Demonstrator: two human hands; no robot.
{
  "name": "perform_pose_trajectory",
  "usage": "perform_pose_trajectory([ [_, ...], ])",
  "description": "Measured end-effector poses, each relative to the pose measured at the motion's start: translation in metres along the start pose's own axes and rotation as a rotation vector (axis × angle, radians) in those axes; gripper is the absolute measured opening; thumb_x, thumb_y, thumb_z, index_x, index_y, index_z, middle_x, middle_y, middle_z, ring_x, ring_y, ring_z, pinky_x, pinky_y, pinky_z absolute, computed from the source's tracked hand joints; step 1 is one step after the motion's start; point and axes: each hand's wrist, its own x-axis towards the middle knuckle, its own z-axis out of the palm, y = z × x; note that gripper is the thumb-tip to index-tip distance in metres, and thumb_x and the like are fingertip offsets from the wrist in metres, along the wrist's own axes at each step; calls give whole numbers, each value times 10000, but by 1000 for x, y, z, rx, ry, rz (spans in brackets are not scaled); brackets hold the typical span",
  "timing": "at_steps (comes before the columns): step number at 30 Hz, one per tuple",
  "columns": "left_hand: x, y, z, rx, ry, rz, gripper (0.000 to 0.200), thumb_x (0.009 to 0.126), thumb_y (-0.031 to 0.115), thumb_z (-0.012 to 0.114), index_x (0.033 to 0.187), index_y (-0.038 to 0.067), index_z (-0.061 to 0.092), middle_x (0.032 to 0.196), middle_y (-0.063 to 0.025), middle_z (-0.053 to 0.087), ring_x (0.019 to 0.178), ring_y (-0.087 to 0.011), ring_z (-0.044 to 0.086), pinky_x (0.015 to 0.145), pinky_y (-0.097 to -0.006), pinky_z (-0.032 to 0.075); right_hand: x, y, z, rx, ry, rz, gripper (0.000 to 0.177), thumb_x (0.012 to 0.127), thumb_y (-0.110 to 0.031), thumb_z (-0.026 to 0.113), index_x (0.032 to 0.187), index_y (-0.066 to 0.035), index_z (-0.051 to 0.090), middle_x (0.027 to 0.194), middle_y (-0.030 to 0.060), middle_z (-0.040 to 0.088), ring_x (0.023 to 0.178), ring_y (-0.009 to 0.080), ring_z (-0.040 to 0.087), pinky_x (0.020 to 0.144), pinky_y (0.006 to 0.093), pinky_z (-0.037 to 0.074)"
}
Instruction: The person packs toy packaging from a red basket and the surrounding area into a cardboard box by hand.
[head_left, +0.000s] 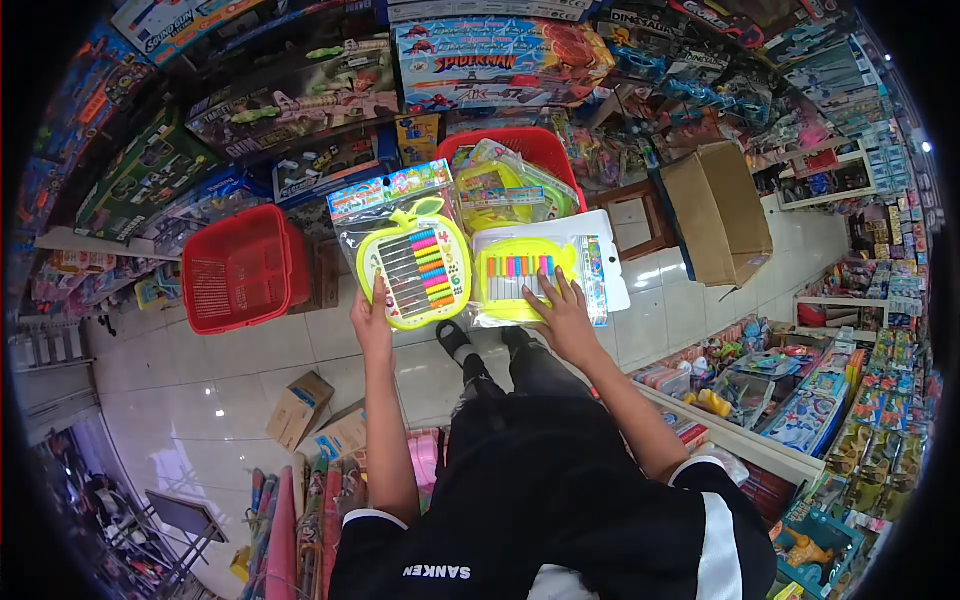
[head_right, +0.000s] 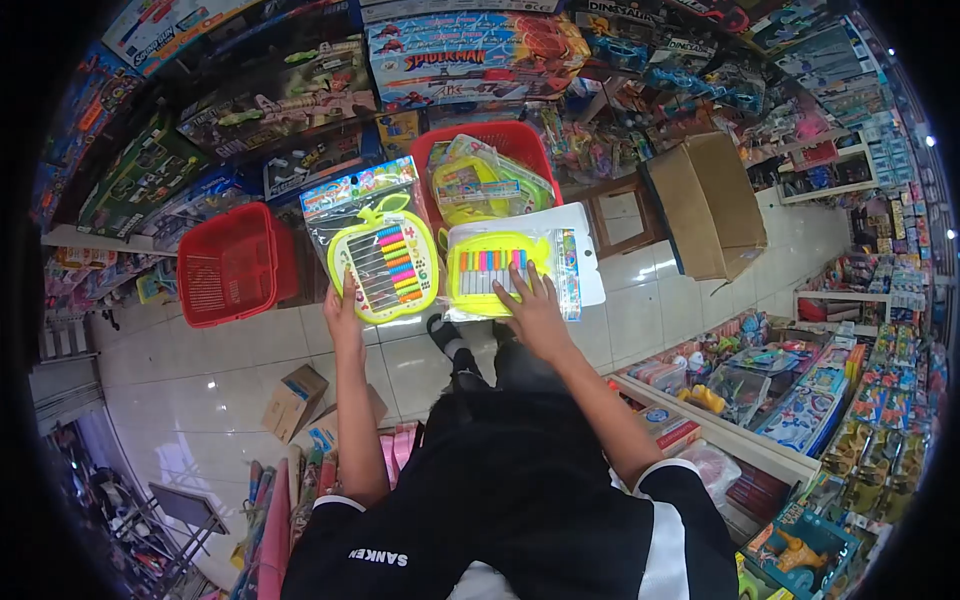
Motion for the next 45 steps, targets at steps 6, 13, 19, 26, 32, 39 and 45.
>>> perform_pose_trajectory([
  [6, 4, 16, 16, -82, -26, 70, 326, 982, 263, 560, 1199, 19, 563, 1099, -46, 635, 965, -81, 583, 831, -260, 480, 24, 15, -22, 102, 61, -74, 426, 833, -256, 659, 1252, -193, 622, 1374, 117, 503, 1319, 372, 388, 1082, 540, 283],
  [13, -13, 46, 55, -341, 83, 228, 350, 988, 280, 542, 1198, 0, 527, 1059, -51, 640, 947, -101, 614, 789, -270, 516, 33, 54, -64, 518, 607, 11, 267, 842, -127, 660, 1097, -50, 663, 1115, 120, 672, 1096, 270, 604, 923, 358, 446],
  [19, -23, 24, 112, -214, 6, 240, 316, 989, 273, 542, 1148, 1, 559, 1063, -54, 645, 910, -89, 617, 779, -265, 514, -42, 131, -91, 1127, 864, 474, 266, 977, -220, 563, 1069, 20, 628, 994, 68, 664, 905, 86, 572, 801, 231, 438],
  [26, -76, -15, 230, 6, -210, 166, 346, 971, 286, 575, 1159, -4, 583, 1044, -43, 651, 873, -75, 607, 746, -240, 494, -142, 214, -90, 1507, 1087, 559, 323, 995, -260, 525, 1178, 4, 562, 1054, 49, 645, 924, 93, 596, 820, 244, 474],
  [32, -116, -60, 321, 110, -345, 122, 328, 984, 285, 553, 1135, -3, 588, 922, -8, 633, 786, -39, 548, 682, -211, 460, -226, 276, -62, 1668, 1134, 716, 235, 990, -161, 497, 1179, -25, 522, 1028, 57, 637, 903, 89, 593, 809, 245, 472],
  [39, -139, -92, 398, 189, -415, 61, 332, 982, 285, 553, 1151, 1, 589, 933, -16, 650, 777, -45, 564, 684, -210, 468, -298, 318, -55, 1692, 1189, 808, 284, 969, -124, 508, 1230, -14, 484, 1043, 77, 625, 945, 106, 571, 860, 262, 432],
  [45, -142, -96, 453, 185, -487, 68, 335, 980, 268, 558, 1161, -13, 582, 1034, -55, 663, 863, -81, 610, 756, -238, 492, -322, 352, -52, 1716, 1288, 867, 280, 989, -145, 491, 1242, -26, 475, 1057, 80, 625, 949, 111, 572, 859, 269, 434],
])
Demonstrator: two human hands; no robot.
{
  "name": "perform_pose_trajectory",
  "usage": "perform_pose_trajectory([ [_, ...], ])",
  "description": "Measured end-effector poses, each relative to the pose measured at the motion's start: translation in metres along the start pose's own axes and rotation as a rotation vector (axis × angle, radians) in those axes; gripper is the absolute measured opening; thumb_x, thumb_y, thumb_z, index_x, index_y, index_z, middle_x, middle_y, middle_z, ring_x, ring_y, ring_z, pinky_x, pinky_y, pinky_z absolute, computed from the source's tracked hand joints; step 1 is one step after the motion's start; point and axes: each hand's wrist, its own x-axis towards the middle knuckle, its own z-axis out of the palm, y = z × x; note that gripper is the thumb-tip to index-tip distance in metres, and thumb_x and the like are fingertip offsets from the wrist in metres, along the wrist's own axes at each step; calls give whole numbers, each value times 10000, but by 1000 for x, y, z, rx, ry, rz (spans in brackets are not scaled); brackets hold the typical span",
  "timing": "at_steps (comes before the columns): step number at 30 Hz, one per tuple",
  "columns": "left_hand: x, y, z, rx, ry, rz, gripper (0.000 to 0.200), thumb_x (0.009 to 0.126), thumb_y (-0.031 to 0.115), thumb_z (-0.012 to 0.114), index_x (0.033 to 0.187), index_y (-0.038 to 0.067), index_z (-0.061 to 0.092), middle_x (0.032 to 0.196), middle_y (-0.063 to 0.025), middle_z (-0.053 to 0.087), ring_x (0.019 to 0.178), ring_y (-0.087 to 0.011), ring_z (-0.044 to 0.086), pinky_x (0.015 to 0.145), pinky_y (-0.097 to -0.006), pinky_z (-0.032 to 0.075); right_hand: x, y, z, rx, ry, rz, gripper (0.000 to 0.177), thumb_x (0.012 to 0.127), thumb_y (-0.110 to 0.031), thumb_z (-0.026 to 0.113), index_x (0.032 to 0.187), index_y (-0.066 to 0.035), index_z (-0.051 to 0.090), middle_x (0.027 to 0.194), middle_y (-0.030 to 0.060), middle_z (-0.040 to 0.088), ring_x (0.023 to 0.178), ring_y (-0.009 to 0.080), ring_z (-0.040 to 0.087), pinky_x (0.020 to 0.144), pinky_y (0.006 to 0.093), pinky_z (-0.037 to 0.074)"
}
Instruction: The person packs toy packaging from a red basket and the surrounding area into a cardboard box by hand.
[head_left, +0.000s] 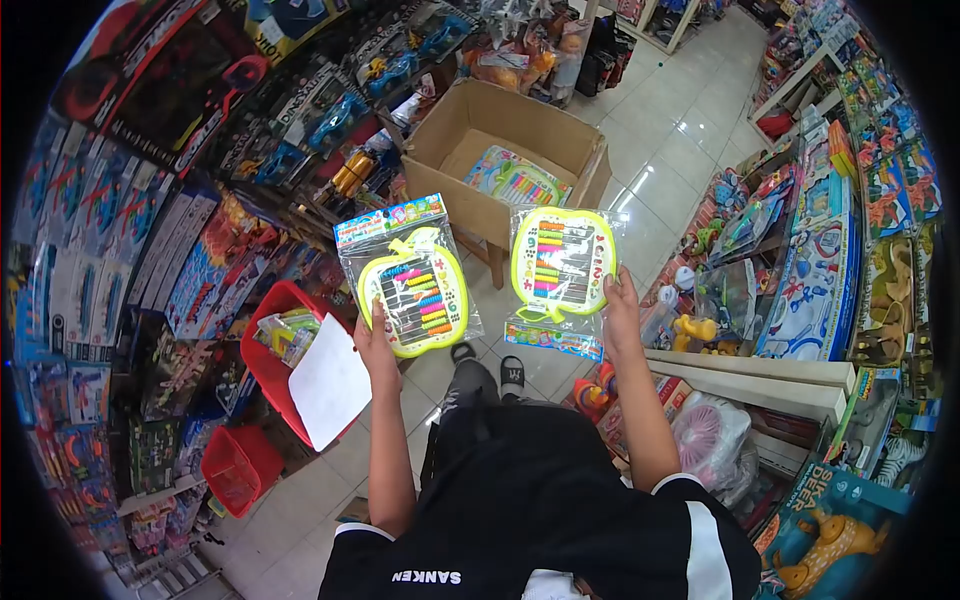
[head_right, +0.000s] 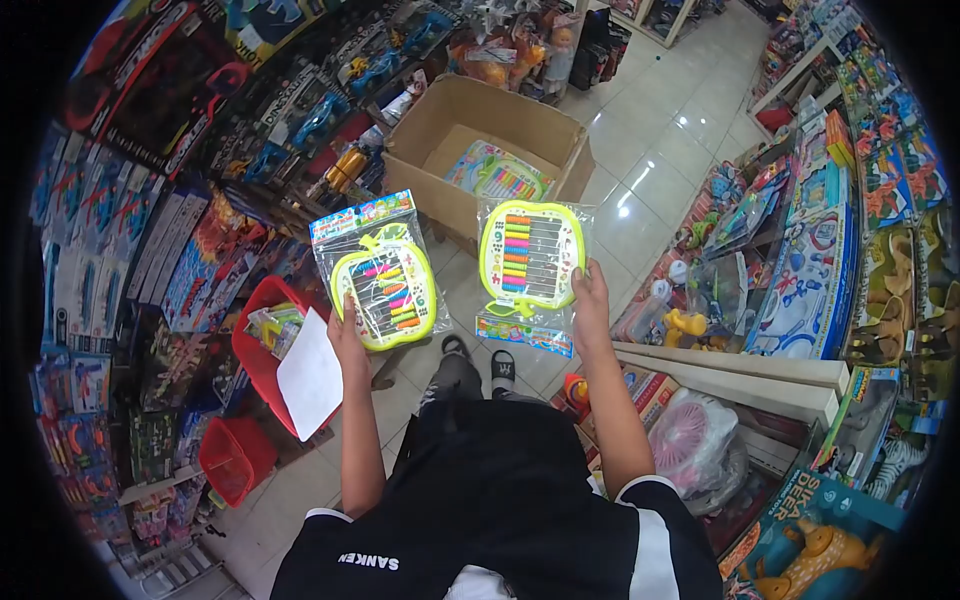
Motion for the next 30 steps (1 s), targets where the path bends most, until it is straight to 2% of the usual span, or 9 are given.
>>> perform_pose_trajectory([
  [5, 39, -3, 32, -10, -27, 9, 311, 979, 234, 558, 1162, -17, 580, 1037, -56, 663, 863, -84, 614, 752, -242, 497, 39, -6, -2, 3, 13, -63, 230, 1009, -149, 457, 1205, -33, 490, 1061, 74, 626, 956, 111, 577, 855, 270, 447],
  [7, 62, -8, 47, -46, -2, 20, 288, 980, 213, 552, 1146, -21, 584, 1014, -52, 664, 832, -79, 616, 719, -233, 502, 59, -13, 2, 0, 33, -73, 265, 993, -160, 497, 1230, -41, 498, 1072, 58, 634, 971, 115, 583, 875, 276, 447],
  [13, 140, -18, 100, -33, 22, -28, 265, 972, 224, 567, 1102, -1, 618, 942, -18, 670, 746, -51, 603, 631, -211, 478, 131, -48, 22, -34, 64, -111, 265, 993, -166, 500, 1219, -26, 501, 1079, 58, 627, 974, 114, 579, 865, 269, 457],
  [15, 160, -16, 120, -99, 1, 2, 272, 963, 244, 584, 1087, 7, 631, 920, -6, 670, 723, -38, 593, 595, -200, 456, 153, -63, 30, -70, 131, -120, 245, 991, -179, 512, 1177, -20, 520, 1066, 54, 623, 968, 108, 571, 861, 264, 450],
  [18, 186, -14, 139, -77, 10, -31, 276, 958, 249, 595, 1079, 4, 630, 922, -7, 663, 737, -38, 577, 603, -202, 442, 182, -84, 41, -284, 126, -260, 142, 981, -171, 537, 1017, -34, 538, 943, 16, 598, 860, 71, 519, 779, 230, 420],
  [22, 219, -20, 150, -24, 0, -55, 272, 954, 251, 603, 1052, -2, 632, 891, 2, 645, 736, -39, 557, 622, -202, 432, 216, -97, 52, -436, 125, -330, 131, 965, -160, 557, 983, -31, 538, 890, 10, 586, 841, 68, 505, 759, 223, 411],
  [24, 229, -20, 157, -47, 17, -38, 269, 952, 255, 606, 1038, 1, 637, 870, 11, 637, 718, -33, 544, 607, -200, 418, 236, -103, 62, -598, 52, -423, 133, 947, -152, 577, 950, -21, 550, 837, 9, 567, 805, 73, 492, 732, 224, 407],
  [28, 249, -30, 164, -66, 69, -8, 249, 950, 255, 611, 1002, 15, 650, 823, 32, 620, 668, -13, 499, 559, -195, 371, 289, -103, 90, -648, -50, -470, 148, 921, -151, 599, 959, -9, 577, 778, 15, 562, 748, 85, 500, 686, 240, 420],
  [30, 251, -35, 166, -68, 132, -6, 242, 951, 255, 611, 992, 21, 654, 817, 36, 618, 656, -8, 487, 545, -195, 354, 319, -101, 97, -695, -147, -382, 151, 929, -147, 587, 976, -4, 571, 829, 18, 568, 798, 89, 503, 724, 240, 419],
])
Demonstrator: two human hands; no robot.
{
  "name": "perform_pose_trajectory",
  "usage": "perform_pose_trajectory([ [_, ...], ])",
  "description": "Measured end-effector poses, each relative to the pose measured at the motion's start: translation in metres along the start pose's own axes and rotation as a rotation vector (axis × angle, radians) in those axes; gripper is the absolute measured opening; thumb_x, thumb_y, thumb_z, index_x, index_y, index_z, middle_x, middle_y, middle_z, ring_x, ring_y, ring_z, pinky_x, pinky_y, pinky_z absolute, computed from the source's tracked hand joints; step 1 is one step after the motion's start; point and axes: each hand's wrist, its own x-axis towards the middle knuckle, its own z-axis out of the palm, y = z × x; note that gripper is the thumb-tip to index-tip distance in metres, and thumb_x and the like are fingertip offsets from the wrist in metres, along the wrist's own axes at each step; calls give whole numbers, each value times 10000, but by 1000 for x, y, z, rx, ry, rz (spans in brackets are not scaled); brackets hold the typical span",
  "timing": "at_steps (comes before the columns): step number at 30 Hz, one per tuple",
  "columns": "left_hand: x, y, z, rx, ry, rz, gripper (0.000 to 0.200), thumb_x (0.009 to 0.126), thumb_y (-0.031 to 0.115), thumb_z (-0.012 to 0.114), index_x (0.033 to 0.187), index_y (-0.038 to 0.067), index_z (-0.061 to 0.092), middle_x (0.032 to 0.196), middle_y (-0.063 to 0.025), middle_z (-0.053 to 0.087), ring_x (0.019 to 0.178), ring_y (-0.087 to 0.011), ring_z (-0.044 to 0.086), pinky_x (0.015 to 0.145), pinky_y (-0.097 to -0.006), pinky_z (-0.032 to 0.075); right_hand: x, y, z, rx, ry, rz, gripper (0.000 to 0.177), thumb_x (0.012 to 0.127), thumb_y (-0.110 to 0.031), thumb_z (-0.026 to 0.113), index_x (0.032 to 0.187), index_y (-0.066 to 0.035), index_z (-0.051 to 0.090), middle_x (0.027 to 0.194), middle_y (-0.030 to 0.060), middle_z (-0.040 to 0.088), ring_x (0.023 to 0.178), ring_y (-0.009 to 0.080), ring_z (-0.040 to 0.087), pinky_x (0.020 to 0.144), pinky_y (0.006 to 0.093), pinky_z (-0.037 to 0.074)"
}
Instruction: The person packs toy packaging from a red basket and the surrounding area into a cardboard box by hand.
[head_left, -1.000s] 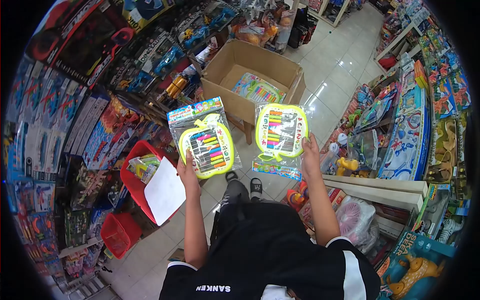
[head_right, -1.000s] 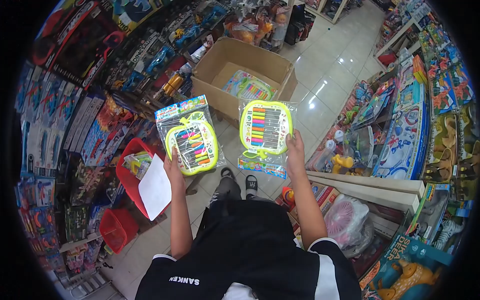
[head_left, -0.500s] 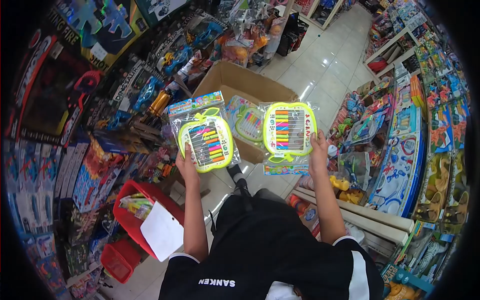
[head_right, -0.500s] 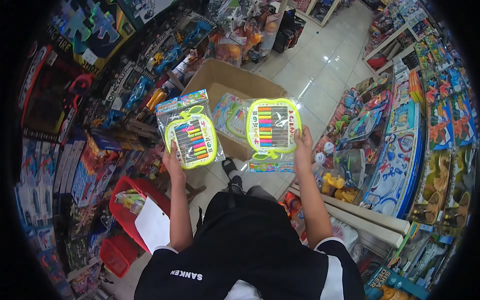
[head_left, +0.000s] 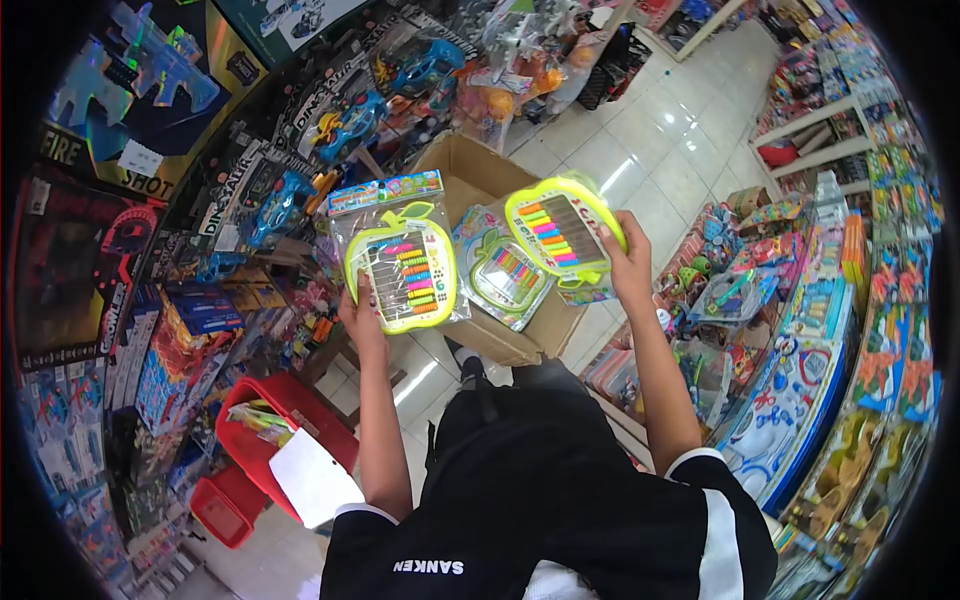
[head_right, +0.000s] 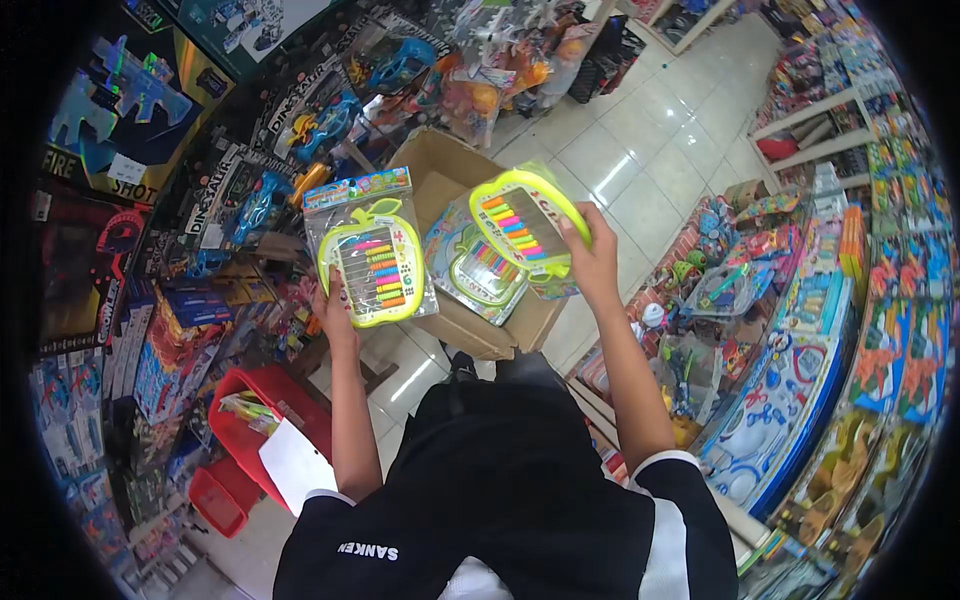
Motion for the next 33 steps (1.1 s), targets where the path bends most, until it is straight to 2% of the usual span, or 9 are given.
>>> perform_pose_trajectory([
  [5, -13, 2, 4, -48, 199, 13, 243, 959, 234, 597, 1048, 12, 639, 861, 6, 644, 692, -44, 557, 583, -213, 439, 74, 17, 28, -176, -385, -77, 218, 910, -187, 594, 1032, -7, 594, 814, 136, 654, 725, 187, 642, 673, 317, 484],
  [11, -39, 6, 25, -82, 357, -28, 249, 946, 212, 609, 1092, 12, 633, 1000, -45, 672, 817, -102, 632, 704, -267, 511, 117, 113, 91, -334, -567, -18, 228, 895, -126, 576, 1081, 7, 576, 985, 230, 645, 936, 294, 648, 799, 383, 482],
  [14, -44, 0, 35, -62, 403, -14, 209, 963, 194, 580, 1056, 12, 625, 925, -19, 661, 745, -59, 597, 628, -223, 476, 112, 126, 106, 58, -764, 732, 375, 924, -131, 602, 1270, -8, 528, 1217, 141, 597, 1085, 250, 578, 908, 342, 451],
  [17, -45, 2, 61, -46, 409, -51, 218, 960, 203, 587, 1053, 10, 625, 909, -9, 652, 730, -52, 581, 618, -217, 465, 105, 116, 108, 79, -699, 1120, 407, 916, -102, 612, 1284, 27, 494, 1232, 156, 587, 1089, 241, 578, 913, 332, 458],
  [19, -42, -12, 76, -13, 385, -45, 223, 958, 228, 597, 1027, 20, 641, 782, 37, 609, 664, -35, 523, 588, -215, 431, 90, 217, 122, 282, -736, 1041, 456, 903, -91, 629, 1320, -2, 469, 1255, 139, 578, 1092, 236, 575, 913, 336, 467],
  [21, -39, -48, 78, 94, 378, -51, 214, 967, 211, 571, 1070, 34, 634, 947, -27, 668, 793, -89, 627, 654, -249, 506, 89, 238, 127, 184, -718, 1056, 432, 888, -85, 646, 1291, -15, 509, 1245, 125, 590, 1100, 228, 574, 908, 341, 474],
  [28, -35, -73, 157, 392, 267, -27, 297, 985, 278, 541, 1056, 3, 629, 843, -29, 638, 731, -90, 543, 646, -265, 443, 100, 274, 127, -794, -933, 418, 475, 862, -317, 628, 1240, -31, 593, 1204, 158, 636, 1089, 244, 622, 930, 378, 468],
  [31, -31, -109, 172, 209, 349, -280, 311, 993, 288, 522, 1112, 16, 616, 959, -63, 655, 795, -123, 565, 680, -277, 446, 107, 288, 128, -242, -767, 1068, 351, 881, -306, 511, 1106, -78, 653, 1018, 150, 668, 780, 264, 636, 624, 407, 508],
  [33, -25, -162, 165, 351, 330, -283, 316, 994, 277, 509, 1121, 4, 604, 980, -91, 653, 845, -144, 569, 738, -305, 449, 113, 296, 126, -87, -758, 1112, 401, 905, -400, 489, 1088, -82, 649, 1033, 161, 655, 825, 257, 623, 693, 406, 499],
])
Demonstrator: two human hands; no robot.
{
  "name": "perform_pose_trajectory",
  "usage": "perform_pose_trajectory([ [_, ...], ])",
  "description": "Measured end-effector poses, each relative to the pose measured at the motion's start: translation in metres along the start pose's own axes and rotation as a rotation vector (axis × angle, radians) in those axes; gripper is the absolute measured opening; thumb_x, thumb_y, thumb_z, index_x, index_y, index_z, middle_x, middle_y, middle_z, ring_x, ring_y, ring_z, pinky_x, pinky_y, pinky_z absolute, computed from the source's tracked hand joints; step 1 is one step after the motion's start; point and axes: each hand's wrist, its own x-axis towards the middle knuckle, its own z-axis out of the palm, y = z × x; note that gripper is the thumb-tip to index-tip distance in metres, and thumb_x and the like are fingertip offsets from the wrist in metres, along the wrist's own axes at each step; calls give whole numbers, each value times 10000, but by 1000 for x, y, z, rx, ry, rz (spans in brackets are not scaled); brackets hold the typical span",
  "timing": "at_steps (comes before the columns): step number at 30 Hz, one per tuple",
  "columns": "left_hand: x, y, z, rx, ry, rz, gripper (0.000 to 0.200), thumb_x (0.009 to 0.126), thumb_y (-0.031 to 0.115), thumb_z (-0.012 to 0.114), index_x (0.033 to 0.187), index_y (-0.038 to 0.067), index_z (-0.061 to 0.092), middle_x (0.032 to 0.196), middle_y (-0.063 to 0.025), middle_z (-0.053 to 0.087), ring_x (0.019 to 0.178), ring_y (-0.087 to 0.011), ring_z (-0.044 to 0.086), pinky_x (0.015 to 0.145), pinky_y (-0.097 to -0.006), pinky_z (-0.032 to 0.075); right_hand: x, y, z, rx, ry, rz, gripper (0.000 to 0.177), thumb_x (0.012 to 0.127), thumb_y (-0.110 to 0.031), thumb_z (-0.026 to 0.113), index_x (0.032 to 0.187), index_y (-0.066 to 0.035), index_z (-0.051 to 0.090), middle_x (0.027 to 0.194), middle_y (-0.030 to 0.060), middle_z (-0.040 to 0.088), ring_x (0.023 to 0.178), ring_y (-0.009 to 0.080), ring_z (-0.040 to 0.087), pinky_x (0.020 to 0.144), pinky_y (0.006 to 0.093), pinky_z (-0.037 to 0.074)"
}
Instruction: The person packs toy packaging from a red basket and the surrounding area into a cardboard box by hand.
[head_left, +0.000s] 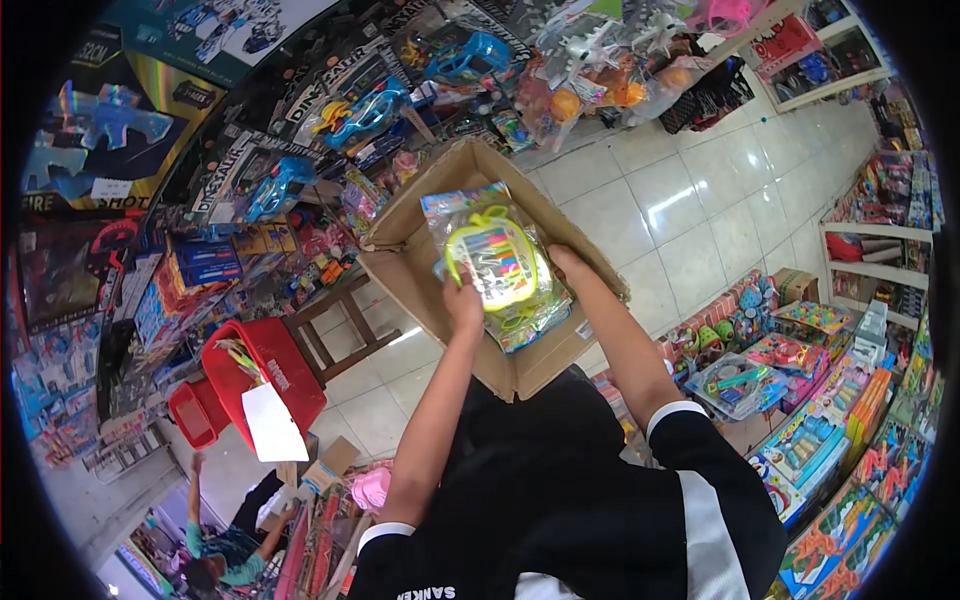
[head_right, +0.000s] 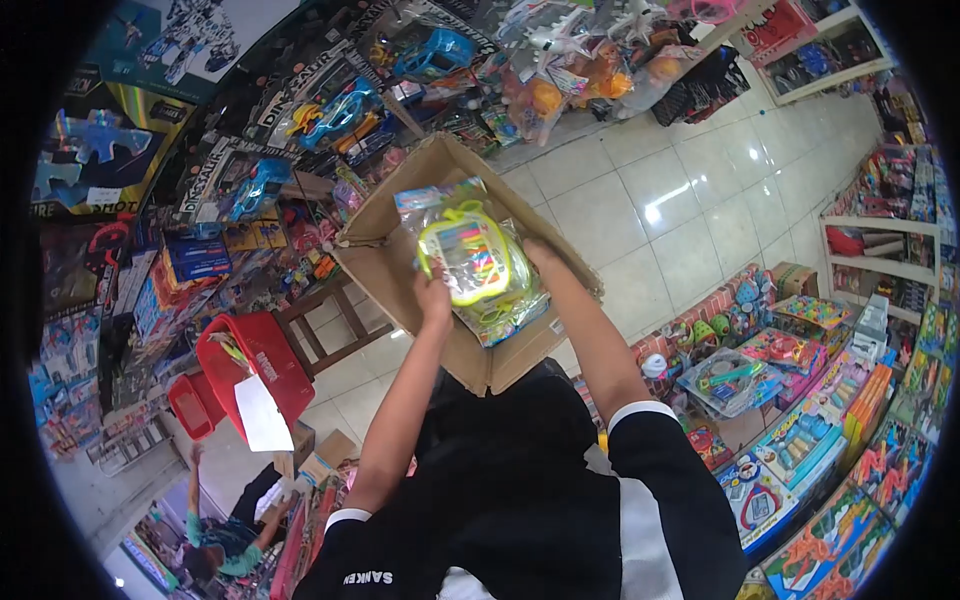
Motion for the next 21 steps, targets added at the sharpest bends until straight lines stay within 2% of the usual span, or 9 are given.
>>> perform_pose_trajectory([
  [2, -4, -6, 10, 19, -103, -212, 336, 997, 300, 483, 1136, 15, 595, 989, -132, 645, 897, -178, 574, 804, -332, 443, -37, -21, 9, -78, 31, 39, 479, 912, -461, 468, 1154, -76, 618, 1103, 165, 636, 930, 254, 610, 775, 405, 485],
  [4, 10, -51, 12, 81, -99, -203, 350, 991, 310, 468, 1141, 20, 595, 1063, -184, 626, 1002, -259, 582, 894, -377, 433, -52, -34, 16, -157, 72, 67, 560, 919, -521, 447, 1219, -69, 587, 1173, 170, 618, 1035, 251, 596, 857, 405, 471],
  [6, 20, -78, 5, 732, -142, -1, 361, 952, 323, 515, 1145, 29, 596, 1214, -218, 557, 1167, -347, 502, 996, -422, 387, -35, -23, 19, -314, 33, -55, 678, 906, -580, 471, 1348, -66, 484, 1332, 149, 534, 1227, 238, 496, 995, 380, 398],
  [7, 37, -107, -3, 762, -245, -55, 611, 871, 469, 586, 1251, -4, 512, 1336, -272, 460, 1268, -378, 432, 1074, -465, 313, -6, -14, 11, -407, -109, -154, 715, 892, -563, 518, 1414, -86, 410, 1421, 127, 463, 1314, 275, 427, 1039, 370, 378],
  [12, 14, -76, -8, 1030, -129, 138, 765, 866, 458, 604, 1300, -134, 390, 1300, -339, 459, 1229, -427, 457, 1082, -446, 324, -38, -14, 21, -994, 143, -336, 695, 896, -517, 531, 1424, -90, 378, 1434, 208, 411, 1355, 345, 361, 1101, 399, 337],
  [14, 31, -99, -11, 806, -358, -56, 885, 855, 431, 622, 1368, -179, 237, 1396, -365, 340, 1300, -422, 378, 1082, -432, 333, -50, -1, 23, -1137, 316, -411, 699, 909, -506, 511, 1445, -95, 330, 1450, 221, 377, 1364, 343, 343, 1116, 409, 315],
  [15, 32, -98, -10, 931, -432, 22, 932, 868, 435, 607, 1389, -196, 160, 1389, -370, 359, 1265, -405, 446, 1053, -391, 386, -57, -3, 21, -1139, 278, -411, 676, 927, -470, 502, 1453, -94, 305, 1472, 207, 346, 1371, 349, 327, 1123, 420, 301],
  [19, 14, -74, -15, 1134, -462, 87, 764, 881, 394, 590, 1349, -160, 347, 1309, -321, 491, 1178, -416, 526, 980, -381, 457, -46, 3, 6, -938, 66, -396, 654, 919, -402, 553, 1446, -93, 318, 1456, 222, 364, 1372, 343, 325, 1122, 420, 303],
  [21, 9, -61, -18, 1209, -798, 0, 471, 890, 278, 560, 1206, -71, 581, 1205, -252, 600, 1082, -411, 598, 900, -394, 512, -35, 9, 3, -992, 18, -444, 644, 901, -319, 604, 1435, -86, 332, 1421, 216, 417, 1343, 349, 369, 1112, 416, 319],
])
